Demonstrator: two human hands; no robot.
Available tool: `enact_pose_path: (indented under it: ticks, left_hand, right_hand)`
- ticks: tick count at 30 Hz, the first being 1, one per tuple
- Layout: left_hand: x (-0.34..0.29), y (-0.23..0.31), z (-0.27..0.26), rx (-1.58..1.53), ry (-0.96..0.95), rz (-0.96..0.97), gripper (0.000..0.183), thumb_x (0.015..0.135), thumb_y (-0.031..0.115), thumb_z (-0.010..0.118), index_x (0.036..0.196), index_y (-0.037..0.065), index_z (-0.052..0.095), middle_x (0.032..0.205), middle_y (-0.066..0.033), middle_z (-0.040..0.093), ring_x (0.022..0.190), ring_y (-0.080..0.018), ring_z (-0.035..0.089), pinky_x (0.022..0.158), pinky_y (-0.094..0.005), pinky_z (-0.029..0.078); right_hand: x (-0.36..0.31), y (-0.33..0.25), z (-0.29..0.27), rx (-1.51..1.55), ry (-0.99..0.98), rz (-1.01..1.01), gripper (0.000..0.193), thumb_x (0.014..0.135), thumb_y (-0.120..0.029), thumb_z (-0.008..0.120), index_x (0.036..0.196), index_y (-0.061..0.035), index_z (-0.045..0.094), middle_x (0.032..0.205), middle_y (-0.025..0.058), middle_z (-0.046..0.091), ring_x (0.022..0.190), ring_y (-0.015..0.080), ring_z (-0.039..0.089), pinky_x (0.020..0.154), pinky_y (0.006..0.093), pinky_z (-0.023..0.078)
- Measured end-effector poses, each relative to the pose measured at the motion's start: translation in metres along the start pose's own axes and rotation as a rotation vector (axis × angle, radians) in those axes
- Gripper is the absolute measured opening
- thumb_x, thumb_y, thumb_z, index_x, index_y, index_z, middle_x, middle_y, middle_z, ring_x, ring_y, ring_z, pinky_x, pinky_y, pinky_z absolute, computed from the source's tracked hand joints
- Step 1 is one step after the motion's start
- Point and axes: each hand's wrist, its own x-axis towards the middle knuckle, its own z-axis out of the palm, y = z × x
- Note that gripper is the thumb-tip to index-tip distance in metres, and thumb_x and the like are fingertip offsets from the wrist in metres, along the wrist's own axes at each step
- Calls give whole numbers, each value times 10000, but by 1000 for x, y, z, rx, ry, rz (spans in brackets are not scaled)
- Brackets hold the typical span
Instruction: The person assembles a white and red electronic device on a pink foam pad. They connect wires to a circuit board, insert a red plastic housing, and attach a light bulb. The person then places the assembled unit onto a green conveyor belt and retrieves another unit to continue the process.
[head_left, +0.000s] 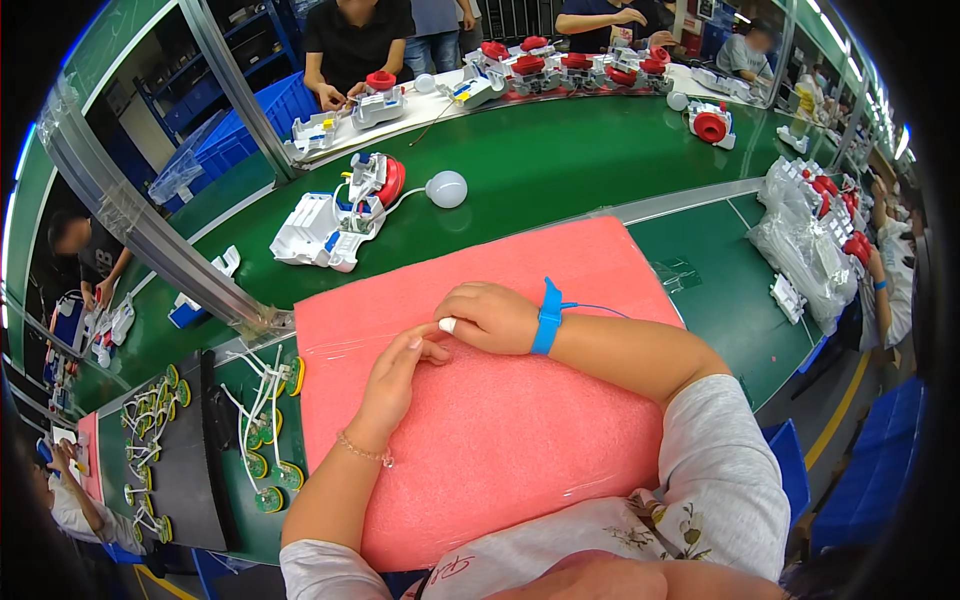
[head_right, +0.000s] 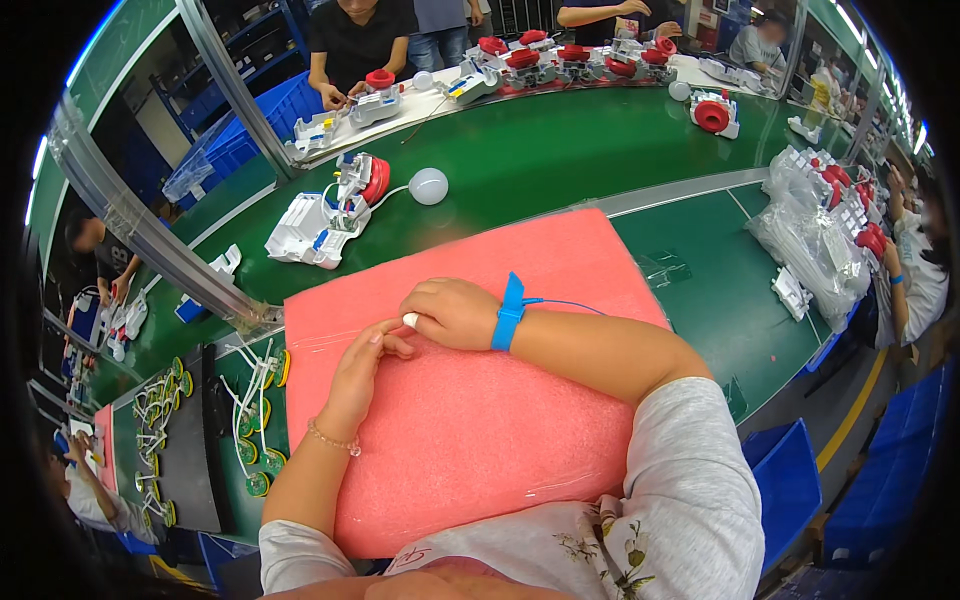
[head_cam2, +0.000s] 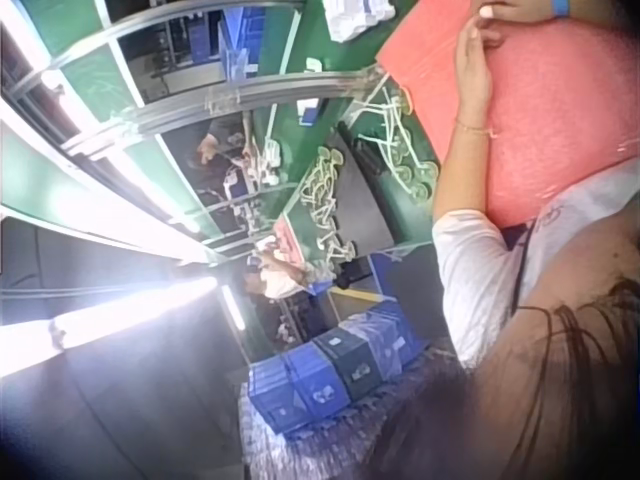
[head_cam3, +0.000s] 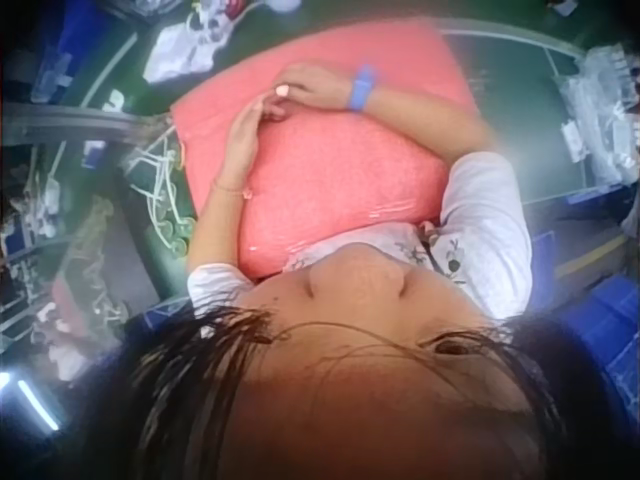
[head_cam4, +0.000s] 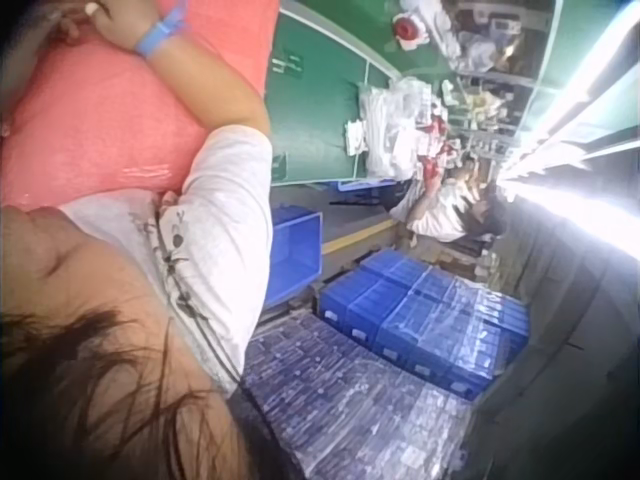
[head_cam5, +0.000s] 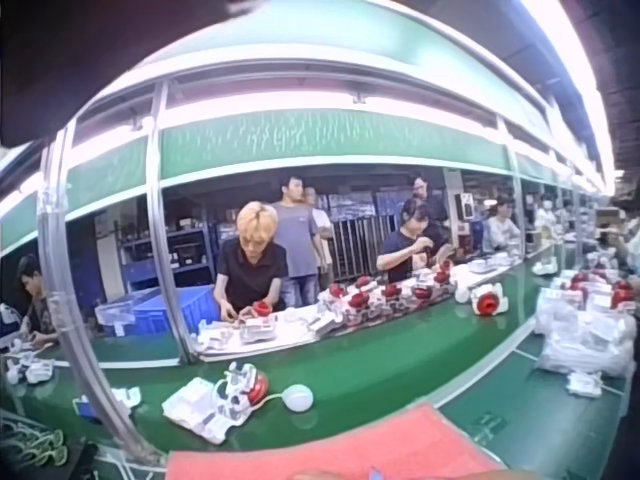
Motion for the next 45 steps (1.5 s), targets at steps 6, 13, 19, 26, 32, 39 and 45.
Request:
enact_pose_path:
  ticks: [6,13,19,26,32,39,45]
  left_hand:
    - [-1,0,-1,-4,-18,-7,371,920,211,337,1150,-44,479,874,-70,577,867,-147,520,847,-289,387]
    - [-2,2,-1,-49,-43,-18,330,911,166,373,1146,-39,482,897,-67,583,880,-138,521,851,-281,389]
    - [-2,0,-2,-71,-53,-33,300,907,149,392,1128,-29,490,910,-65,581,892,-135,520,860,-280,388]
    - [-2,1,-1,-80,-66,-41,293,903,154,408,1122,-24,489,920,-66,581,903,-137,520,867,-284,386]
    - [-2,2,0,-85,-64,-40,292,900,157,417,1119,-23,486,922,-68,583,904,-136,521,869,-285,385]
    - [-2,1,0,-88,-66,-43,292,905,156,417,1134,-19,458,910,-63,582,905,-132,522,874,-281,379]
    - [-2,-4,0,-65,-90,-30,311,908,139,423,1179,-12,413,894,-54,578,902,-125,527,882,-280,373]
  right_hand:
    - [0,-1,0,-3,7,-15,142,803,-140,494,872,-40,568,863,118,568,850,286,535,770,393,423]
    - [-1,-4,-1,-3,1,-14,123,794,-126,500,848,-34,561,833,121,558,822,292,534,740,400,425]
    - [-1,-8,-2,-3,-17,-5,113,783,-118,501,831,-31,555,821,122,553,811,294,532,732,402,423]
    - [-2,-5,0,-5,-17,-9,113,773,-113,501,826,-28,553,817,125,552,807,297,530,731,402,423]
    - [-1,-9,-1,4,-29,4,111,774,-116,499,818,-30,553,813,126,552,803,299,530,731,404,422]
    - [0,-7,-1,16,-26,3,136,795,-137,492,833,-26,560,812,131,555,803,299,531,727,402,422]
    - [-1,-4,-2,33,-19,-5,168,813,-156,478,862,-20,564,824,136,560,811,299,532,733,400,421]
